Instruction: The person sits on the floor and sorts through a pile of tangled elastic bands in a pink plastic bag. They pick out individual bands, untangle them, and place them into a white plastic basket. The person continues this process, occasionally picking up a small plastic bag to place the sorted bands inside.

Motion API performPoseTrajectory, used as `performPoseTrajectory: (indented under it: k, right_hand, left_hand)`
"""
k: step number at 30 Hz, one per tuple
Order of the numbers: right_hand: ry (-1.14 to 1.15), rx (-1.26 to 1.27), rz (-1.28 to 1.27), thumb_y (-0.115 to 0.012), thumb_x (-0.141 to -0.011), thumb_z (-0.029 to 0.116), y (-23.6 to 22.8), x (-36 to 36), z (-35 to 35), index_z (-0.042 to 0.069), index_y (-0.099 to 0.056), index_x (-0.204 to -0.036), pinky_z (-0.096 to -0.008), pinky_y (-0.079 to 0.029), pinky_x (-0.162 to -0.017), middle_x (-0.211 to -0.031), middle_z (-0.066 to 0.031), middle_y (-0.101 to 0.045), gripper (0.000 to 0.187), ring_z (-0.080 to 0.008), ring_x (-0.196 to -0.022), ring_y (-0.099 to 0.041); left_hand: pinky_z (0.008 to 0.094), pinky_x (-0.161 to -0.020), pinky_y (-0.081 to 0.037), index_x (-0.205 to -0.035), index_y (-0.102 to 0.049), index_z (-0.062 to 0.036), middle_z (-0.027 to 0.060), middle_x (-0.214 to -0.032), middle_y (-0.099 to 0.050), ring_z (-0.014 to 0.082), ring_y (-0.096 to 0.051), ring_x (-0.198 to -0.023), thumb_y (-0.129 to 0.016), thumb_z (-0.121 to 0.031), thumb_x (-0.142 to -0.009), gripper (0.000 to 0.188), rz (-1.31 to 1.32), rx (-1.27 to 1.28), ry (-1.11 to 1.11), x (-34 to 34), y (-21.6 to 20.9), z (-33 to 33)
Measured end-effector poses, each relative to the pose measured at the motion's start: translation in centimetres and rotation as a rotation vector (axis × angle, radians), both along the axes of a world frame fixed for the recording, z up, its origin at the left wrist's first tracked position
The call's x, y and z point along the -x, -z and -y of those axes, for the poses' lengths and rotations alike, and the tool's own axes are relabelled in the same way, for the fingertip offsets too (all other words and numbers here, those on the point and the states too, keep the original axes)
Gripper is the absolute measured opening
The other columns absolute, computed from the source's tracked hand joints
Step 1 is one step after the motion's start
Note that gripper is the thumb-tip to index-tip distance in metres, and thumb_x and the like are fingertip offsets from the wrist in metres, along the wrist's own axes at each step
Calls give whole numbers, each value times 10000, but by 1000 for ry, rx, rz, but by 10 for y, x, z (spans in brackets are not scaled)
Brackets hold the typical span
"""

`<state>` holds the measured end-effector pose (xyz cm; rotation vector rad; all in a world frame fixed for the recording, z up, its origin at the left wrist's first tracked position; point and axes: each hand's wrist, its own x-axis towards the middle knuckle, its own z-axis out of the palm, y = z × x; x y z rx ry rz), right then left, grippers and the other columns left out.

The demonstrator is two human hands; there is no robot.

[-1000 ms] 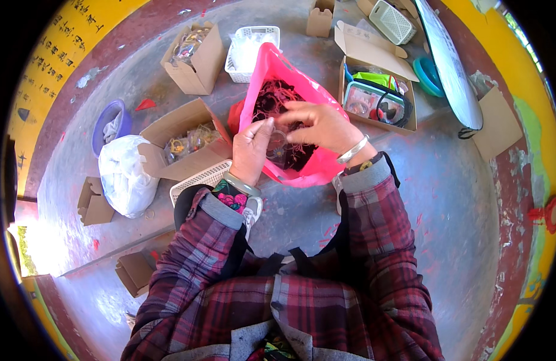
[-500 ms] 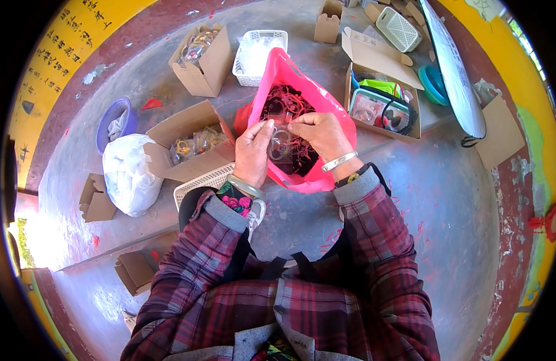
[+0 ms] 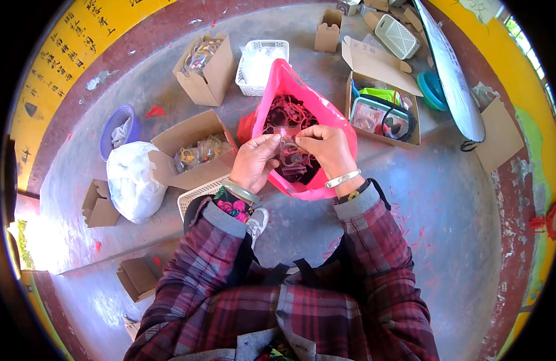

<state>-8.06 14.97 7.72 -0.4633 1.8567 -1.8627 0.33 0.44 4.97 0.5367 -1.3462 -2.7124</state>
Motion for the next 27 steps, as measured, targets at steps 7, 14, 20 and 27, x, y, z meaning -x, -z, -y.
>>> performPoseTrajectory:
  k: [7,14,20,27]
  right_hand:
    - [-11,34,93,-636,-792,76,5,1,-2,-17,-661,-858,-204,-433,-613,-734,-31,-629,117,-75,-653,-548]
    - [-21,70,85,-645,-771,29,6,2,-3,-50,-649,-838,-200,-459,-627,-766,-55,-643,103,-90,-684,-580]
    - [-19,50,17,-635,-777,25,4,3,-5,-42,-647,-832,-195,-450,-635,-759,-38,-636,88,-80,-692,-570]
    - [-27,77,-54,-598,-811,36,6,2,-4,-40,-639,-851,-200,-444,-661,-777,-22,-619,95,-72,-723,-550]
  left_hand:
    - [261,-813,-501,-978,-572,12,56,-916,-599,131,-584,-839,-518,-95,-887,150,-181,-193,-1,3,9,-3]
    - [252,-798,-498,-1005,-581,36,112,-988,-619,152,-602,-873,-540,-49,-861,172,-143,-127,15,6,9,-6]
    - [260,-791,-519,-941,-575,54,117,-929,-611,169,-603,-853,-539,-36,-859,127,-97,-193,30,6,8,-5]
    - [285,-829,-511,-920,-571,57,129,-954,-608,189,-606,-876,-528,-45,-866,123,-155,-241,16,7,10,-6]
